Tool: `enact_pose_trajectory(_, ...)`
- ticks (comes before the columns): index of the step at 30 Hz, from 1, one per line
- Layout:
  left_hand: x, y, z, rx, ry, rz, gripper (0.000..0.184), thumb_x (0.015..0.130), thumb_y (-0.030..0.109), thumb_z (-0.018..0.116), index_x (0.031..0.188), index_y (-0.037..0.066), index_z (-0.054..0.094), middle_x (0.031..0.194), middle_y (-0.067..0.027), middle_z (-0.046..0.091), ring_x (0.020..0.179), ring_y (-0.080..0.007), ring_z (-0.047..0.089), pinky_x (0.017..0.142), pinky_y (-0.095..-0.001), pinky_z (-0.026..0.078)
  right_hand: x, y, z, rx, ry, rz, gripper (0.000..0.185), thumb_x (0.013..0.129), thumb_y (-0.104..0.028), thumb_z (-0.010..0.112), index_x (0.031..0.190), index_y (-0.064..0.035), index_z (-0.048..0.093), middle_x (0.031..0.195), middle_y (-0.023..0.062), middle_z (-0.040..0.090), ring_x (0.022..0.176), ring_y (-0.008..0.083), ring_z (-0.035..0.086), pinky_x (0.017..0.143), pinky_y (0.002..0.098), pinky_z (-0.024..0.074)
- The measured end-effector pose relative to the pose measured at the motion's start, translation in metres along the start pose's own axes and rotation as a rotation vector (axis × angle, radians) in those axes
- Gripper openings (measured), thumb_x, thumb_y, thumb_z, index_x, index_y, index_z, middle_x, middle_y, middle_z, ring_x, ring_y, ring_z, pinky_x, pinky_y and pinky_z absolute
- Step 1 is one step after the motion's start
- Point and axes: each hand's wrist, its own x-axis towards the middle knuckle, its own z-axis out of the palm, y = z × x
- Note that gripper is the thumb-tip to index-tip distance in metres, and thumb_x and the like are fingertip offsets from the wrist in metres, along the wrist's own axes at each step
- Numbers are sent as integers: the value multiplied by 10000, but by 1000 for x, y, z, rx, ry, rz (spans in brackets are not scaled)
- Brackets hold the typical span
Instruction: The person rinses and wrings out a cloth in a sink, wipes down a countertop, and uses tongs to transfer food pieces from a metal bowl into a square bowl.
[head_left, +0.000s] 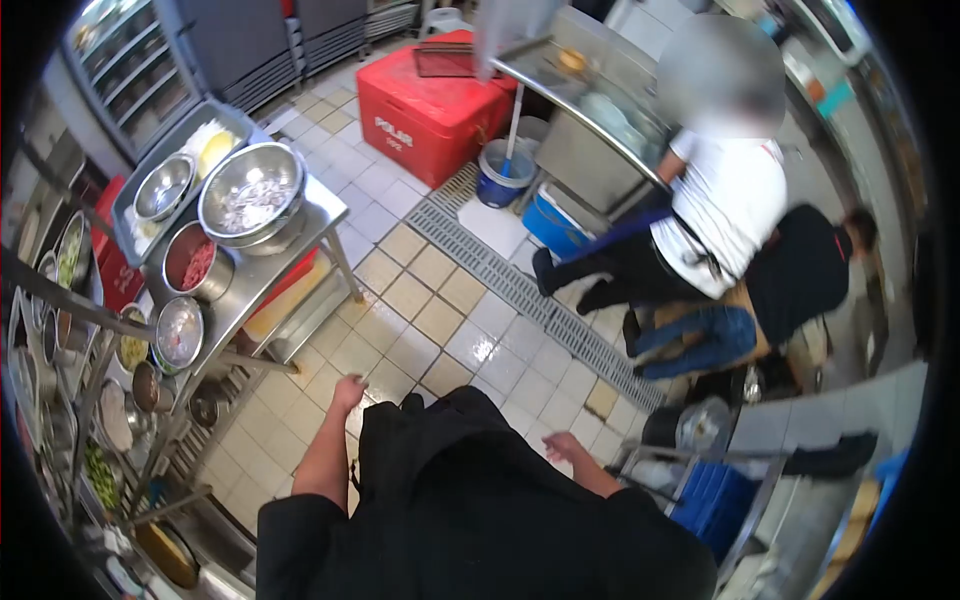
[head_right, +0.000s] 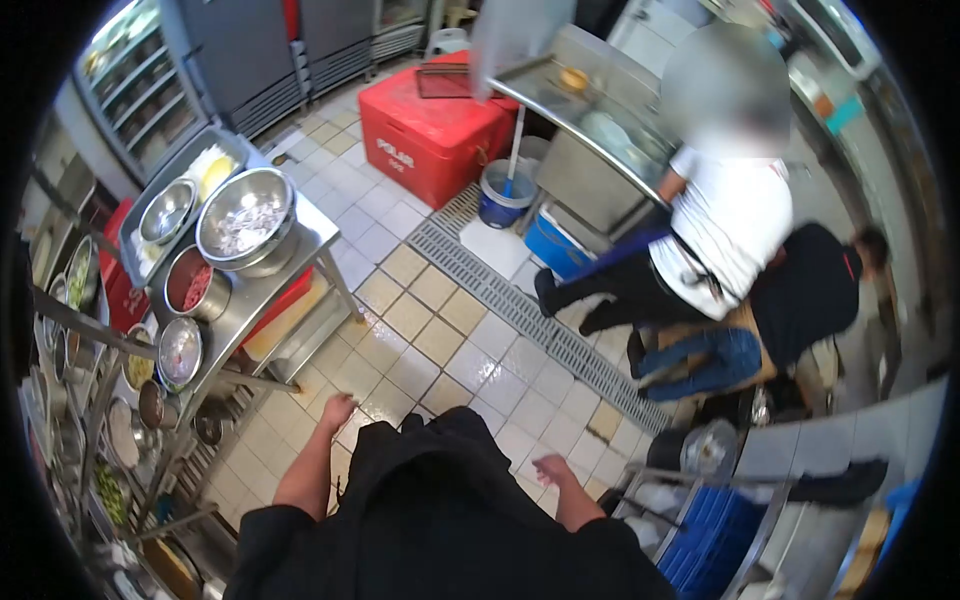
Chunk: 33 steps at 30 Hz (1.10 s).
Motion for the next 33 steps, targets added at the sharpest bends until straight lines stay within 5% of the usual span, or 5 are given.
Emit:
enact_pose_trajectory(8,191,130,-21,-721,-141,-284,347,829,186,643,1086,-46,639,871,-141,682,714,-197,648,647,-313,512,42,-120,-91,-220,-20,62,244,868,-279,580,932,-50,632,697,87,604,564,216,611,506,384,508)
enact_pose_trajectory(16,345,165,-13,-219,-415,-195,329,791,302,651,954,21,704,862,-177,689,773,-285,664,747,-379,519,199,-459,-185,-273,-120,-278,236,858,-232,498,923,-104,686,700,85,631,644,247,643,606,443,515)
enact_pose_trajectory(19,394,188,-35,-353,-254,-243,358,769,318,651,964,21,701,880,-192,688,817,-308,671,772,-382,520,205,-650,-170,-1549,285,-1287,169,540,-170,694,682,-116,620,680,113,627,695,315,636,606,420,508)
enact_pose_trajectory(23,487,200,-58,-300,-218,-210,382,736,318,652,969,20,704,939,-205,683,887,-342,661,805,-397,517,172,-843,-87,-428,-13,-786,280,881,-294,606,995,-41,641,841,52,643,683,153,630,571,300,507)
enact_pose_trajectory(33,717,137,-143,-136,-261,-194,461,739,343,668,1040,-7,685,1063,-217,662,1008,-353,633,892,-383,499,226,-944,-71,-1111,-188,-506,356,876,-347,589,1089,-65,632,868,86,673,694,175,656,552,320,532)
